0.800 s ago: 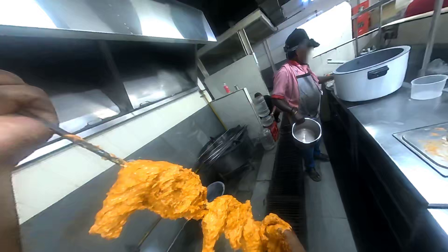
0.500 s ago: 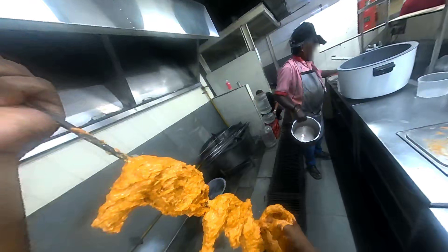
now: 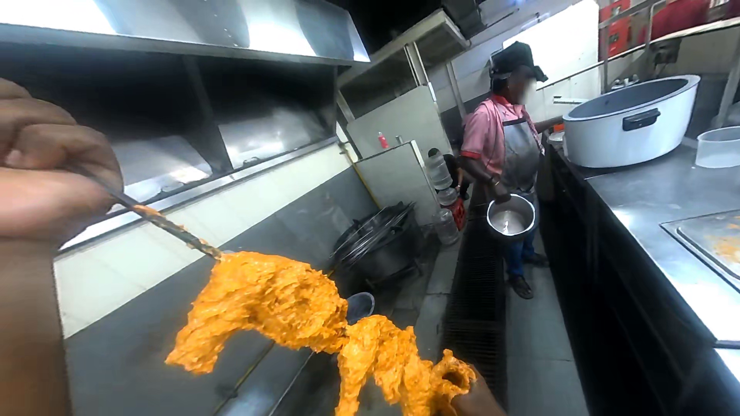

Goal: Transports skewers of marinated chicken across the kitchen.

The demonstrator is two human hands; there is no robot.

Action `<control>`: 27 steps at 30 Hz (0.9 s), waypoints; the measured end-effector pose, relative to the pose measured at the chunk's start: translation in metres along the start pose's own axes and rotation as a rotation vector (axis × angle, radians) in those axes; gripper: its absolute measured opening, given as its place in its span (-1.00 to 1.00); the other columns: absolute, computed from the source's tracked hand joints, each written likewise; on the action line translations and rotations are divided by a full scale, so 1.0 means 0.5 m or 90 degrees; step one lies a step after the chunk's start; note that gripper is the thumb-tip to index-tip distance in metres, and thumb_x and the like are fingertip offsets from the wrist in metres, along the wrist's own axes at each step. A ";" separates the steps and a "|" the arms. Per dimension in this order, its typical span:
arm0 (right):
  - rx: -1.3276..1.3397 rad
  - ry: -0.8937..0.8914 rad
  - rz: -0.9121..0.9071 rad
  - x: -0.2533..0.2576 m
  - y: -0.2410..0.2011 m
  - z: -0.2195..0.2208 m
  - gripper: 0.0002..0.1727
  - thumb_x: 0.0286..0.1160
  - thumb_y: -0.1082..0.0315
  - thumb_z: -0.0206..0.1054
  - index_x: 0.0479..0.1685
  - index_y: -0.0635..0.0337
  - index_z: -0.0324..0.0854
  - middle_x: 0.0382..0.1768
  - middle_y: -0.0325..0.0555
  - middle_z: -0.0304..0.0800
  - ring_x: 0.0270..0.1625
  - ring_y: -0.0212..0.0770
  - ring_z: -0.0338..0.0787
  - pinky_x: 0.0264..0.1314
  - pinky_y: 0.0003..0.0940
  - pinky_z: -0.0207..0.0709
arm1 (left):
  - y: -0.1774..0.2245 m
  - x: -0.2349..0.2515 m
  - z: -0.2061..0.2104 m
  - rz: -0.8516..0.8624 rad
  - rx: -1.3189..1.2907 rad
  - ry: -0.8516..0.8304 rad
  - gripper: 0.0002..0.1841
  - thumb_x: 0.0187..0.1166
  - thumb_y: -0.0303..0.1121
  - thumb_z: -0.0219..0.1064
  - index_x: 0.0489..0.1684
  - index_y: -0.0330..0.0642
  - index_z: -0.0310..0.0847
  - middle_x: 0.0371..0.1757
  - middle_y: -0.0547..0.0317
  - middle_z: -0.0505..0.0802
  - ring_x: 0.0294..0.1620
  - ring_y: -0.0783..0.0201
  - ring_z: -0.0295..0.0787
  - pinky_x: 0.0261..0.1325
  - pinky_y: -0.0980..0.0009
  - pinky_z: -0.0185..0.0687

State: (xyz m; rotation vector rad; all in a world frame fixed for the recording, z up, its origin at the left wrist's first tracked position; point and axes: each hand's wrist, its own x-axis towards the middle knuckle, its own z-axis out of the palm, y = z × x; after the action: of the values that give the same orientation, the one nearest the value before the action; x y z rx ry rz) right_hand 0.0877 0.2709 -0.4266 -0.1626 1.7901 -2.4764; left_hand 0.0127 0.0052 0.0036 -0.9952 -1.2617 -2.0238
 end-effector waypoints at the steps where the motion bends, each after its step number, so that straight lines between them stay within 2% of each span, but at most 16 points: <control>1: -0.001 0.005 -0.001 0.005 0.000 0.002 -0.63 0.21 0.66 0.39 0.09 0.46 0.62 -0.13 -0.09 0.80 -0.06 -0.52 0.75 0.10 -0.57 0.65 | 0.000 -0.001 0.001 0.000 -0.004 -0.002 -0.64 0.74 -0.64 -0.16 -0.47 -0.10 0.41 -0.65 0.39 0.46 -0.70 0.64 0.29 -0.57 0.85 0.23; 5: -0.010 -0.009 0.001 0.011 -0.015 0.011 -0.59 0.23 0.65 0.42 0.15 0.48 0.61 -0.07 -0.04 0.80 -0.01 -0.48 0.75 0.15 -0.54 0.63 | 0.000 -0.002 0.001 -0.018 -0.026 -0.001 -0.61 0.77 -0.60 -0.21 -0.48 -0.10 0.41 -0.64 0.38 0.47 -0.69 0.65 0.31 -0.56 0.87 0.24; 8: 0.004 0.030 -0.035 0.012 -0.014 0.017 -0.61 0.16 0.65 0.44 0.08 0.48 0.65 -0.13 -0.09 0.82 -0.05 -0.56 0.75 0.12 -0.62 0.64 | -0.006 -0.005 0.000 -0.016 -0.017 0.011 -0.60 0.80 -0.58 -0.25 -0.44 -0.12 0.43 -0.65 0.37 0.50 -0.68 0.65 0.37 -0.53 0.87 0.29; 11: -0.012 -0.009 -0.006 0.013 -0.017 0.015 -0.57 0.20 0.66 0.43 0.16 0.50 0.61 -0.06 0.00 0.80 0.01 -0.46 0.75 0.18 -0.52 0.63 | -0.007 -0.010 -0.002 -0.013 0.003 0.009 -0.62 0.81 -0.57 -0.23 -0.43 -0.10 0.42 -0.65 0.40 0.48 -0.68 0.68 0.34 -0.55 0.88 0.26; 13: -0.006 0.009 -0.047 0.022 -0.022 0.016 -0.63 0.20 0.63 0.43 0.07 0.45 0.66 -0.11 -0.09 0.81 -0.02 -0.53 0.76 0.14 -0.59 0.64 | -0.008 -0.012 -0.002 -0.025 -0.029 0.000 -0.63 0.80 -0.57 -0.20 -0.44 -0.12 0.43 -0.66 0.38 0.48 -0.70 0.67 0.33 -0.57 0.88 0.25; 16: -0.035 -0.063 -0.070 0.034 -0.033 0.019 -0.55 0.15 0.66 0.45 0.15 0.50 0.63 -0.02 0.01 0.81 0.05 -0.46 0.75 0.22 -0.53 0.62 | -0.008 -0.015 -0.004 -0.054 -0.076 -0.035 -0.65 0.78 -0.56 -0.16 -0.43 -0.14 0.45 -0.64 0.37 0.49 -0.69 0.66 0.34 -0.57 0.87 0.25; 18: -0.020 -0.057 -0.079 0.043 -0.032 0.025 -0.54 0.07 0.67 0.45 0.10 0.48 0.63 -0.09 -0.06 0.82 -0.02 -0.52 0.76 0.13 -0.59 0.65 | -0.013 -0.017 -0.005 -0.060 -0.071 -0.061 -0.64 0.75 -0.59 -0.16 -0.46 -0.13 0.45 -0.62 0.36 0.51 -0.67 0.64 0.36 -0.55 0.86 0.27; 21: -0.005 -0.071 -0.039 0.053 -0.044 0.024 -0.55 0.14 0.67 0.42 0.14 0.45 0.61 -0.09 -0.10 0.80 -0.03 -0.54 0.75 0.12 -0.58 0.65 | -0.018 -0.020 -0.009 -0.065 -0.116 -0.077 -0.63 0.76 -0.54 -0.16 -0.48 -0.15 0.47 -0.62 0.33 0.53 -0.64 0.60 0.40 -0.51 0.83 0.30; 23: 0.013 -0.030 -0.027 0.059 -0.052 0.020 -0.59 0.14 0.65 0.43 0.09 0.41 0.63 -0.14 -0.16 0.81 -0.07 -0.57 0.76 0.06 -0.61 0.66 | -0.020 -0.025 -0.011 -0.091 -0.174 -0.086 -0.67 0.81 -0.47 -0.13 -0.40 -0.16 0.50 -0.60 0.32 0.52 -0.65 0.58 0.40 -0.52 0.81 0.33; 25: 0.023 0.007 -0.001 0.072 -0.065 0.014 -0.59 0.21 0.63 0.43 0.14 0.42 0.61 -0.10 -0.12 0.78 -0.04 -0.53 0.74 0.07 -0.59 0.65 | -0.019 -0.028 -0.012 -0.114 -0.213 -0.094 -0.71 0.83 -0.40 -0.10 -0.29 -0.15 0.50 -0.60 0.36 0.48 -0.67 0.59 0.37 -0.55 0.79 0.34; 27: 0.002 -0.022 0.036 0.074 -0.074 0.015 -0.57 0.25 0.64 0.39 0.19 0.41 0.59 -0.05 -0.09 0.76 -0.01 -0.50 0.73 0.09 -0.57 0.64 | -0.021 -0.029 -0.018 -0.131 -0.237 -0.109 -0.71 0.84 -0.36 -0.12 -0.26 -0.13 0.50 -0.59 0.37 0.48 -0.66 0.58 0.36 -0.55 0.77 0.34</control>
State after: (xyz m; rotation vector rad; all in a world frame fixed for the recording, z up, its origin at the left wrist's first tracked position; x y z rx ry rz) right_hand 0.0517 0.2707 -0.3877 -0.1517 1.7528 -2.4222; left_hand 0.0104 0.0021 -0.0162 -1.2760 -1.1321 -2.4379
